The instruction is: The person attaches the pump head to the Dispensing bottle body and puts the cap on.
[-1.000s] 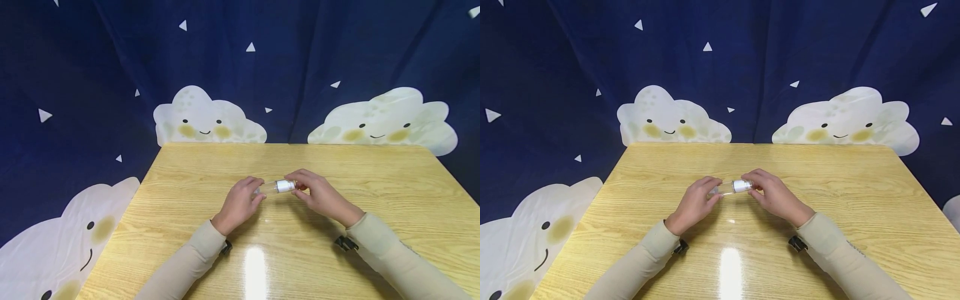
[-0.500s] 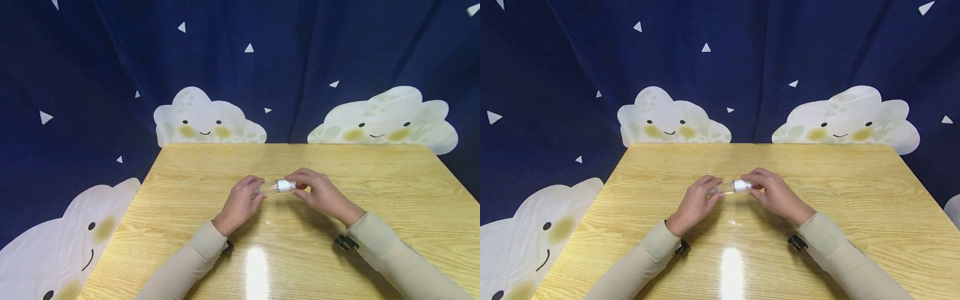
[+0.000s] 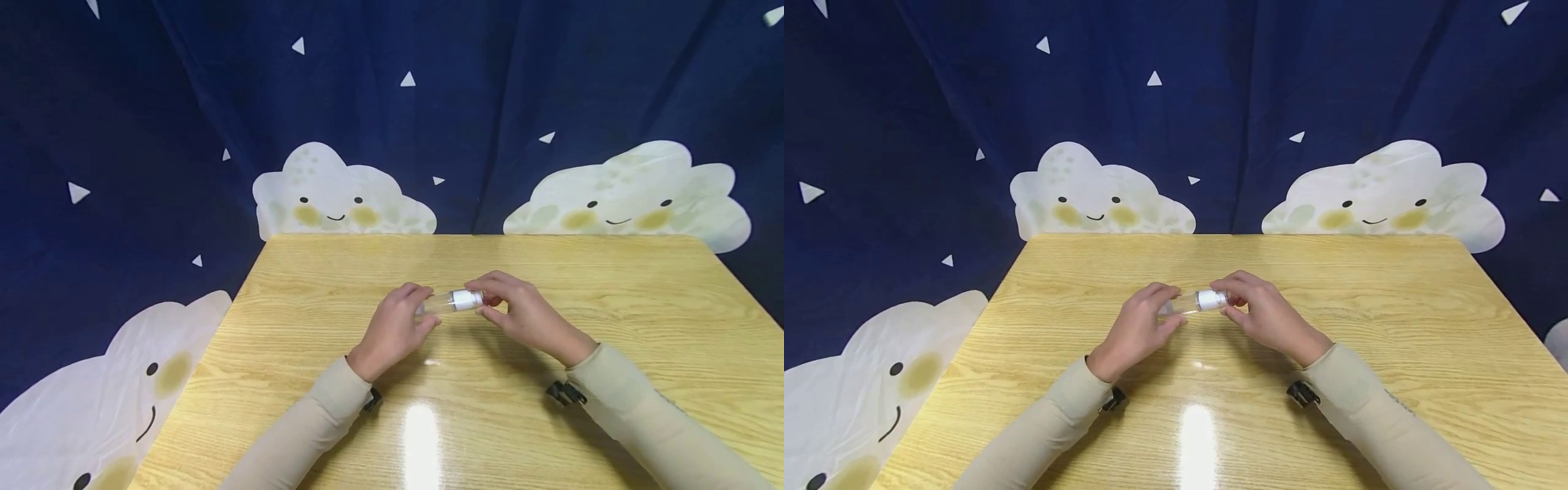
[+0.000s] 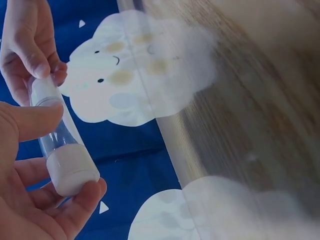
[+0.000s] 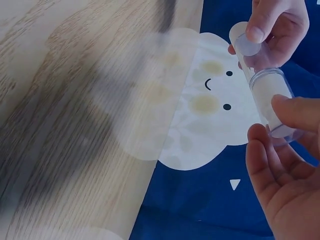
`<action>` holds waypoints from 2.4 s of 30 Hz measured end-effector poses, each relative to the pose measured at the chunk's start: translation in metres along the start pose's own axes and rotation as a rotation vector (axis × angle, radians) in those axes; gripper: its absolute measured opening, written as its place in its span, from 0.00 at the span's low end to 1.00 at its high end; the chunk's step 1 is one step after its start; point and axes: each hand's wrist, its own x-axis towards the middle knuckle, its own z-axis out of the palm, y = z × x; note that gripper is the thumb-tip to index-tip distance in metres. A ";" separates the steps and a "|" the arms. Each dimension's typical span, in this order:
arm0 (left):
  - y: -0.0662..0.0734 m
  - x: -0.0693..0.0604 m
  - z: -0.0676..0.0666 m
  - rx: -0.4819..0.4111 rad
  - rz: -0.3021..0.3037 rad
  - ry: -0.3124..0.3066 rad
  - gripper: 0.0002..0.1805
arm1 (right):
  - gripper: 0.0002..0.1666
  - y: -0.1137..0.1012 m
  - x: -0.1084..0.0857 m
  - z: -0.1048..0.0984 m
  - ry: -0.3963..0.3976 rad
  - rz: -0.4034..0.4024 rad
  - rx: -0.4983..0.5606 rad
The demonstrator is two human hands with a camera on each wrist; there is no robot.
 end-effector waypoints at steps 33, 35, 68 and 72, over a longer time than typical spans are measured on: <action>-0.011 -0.003 0.006 0.154 -0.028 0.160 0.21 | 0.28 0.011 -0.010 -0.002 -0.042 0.115 -0.013; -0.012 -0.003 0.005 0.148 -0.040 0.161 0.21 | 0.28 0.012 -0.011 -0.002 -0.038 0.110 -0.013; -0.065 0.007 -0.007 -0.131 -0.360 0.220 0.17 | 0.23 0.020 -0.021 -0.012 -0.032 0.134 -0.031; -0.078 0.009 -0.006 -0.149 -0.439 0.181 0.17 | 0.22 0.022 -0.024 -0.012 -0.042 0.150 -0.020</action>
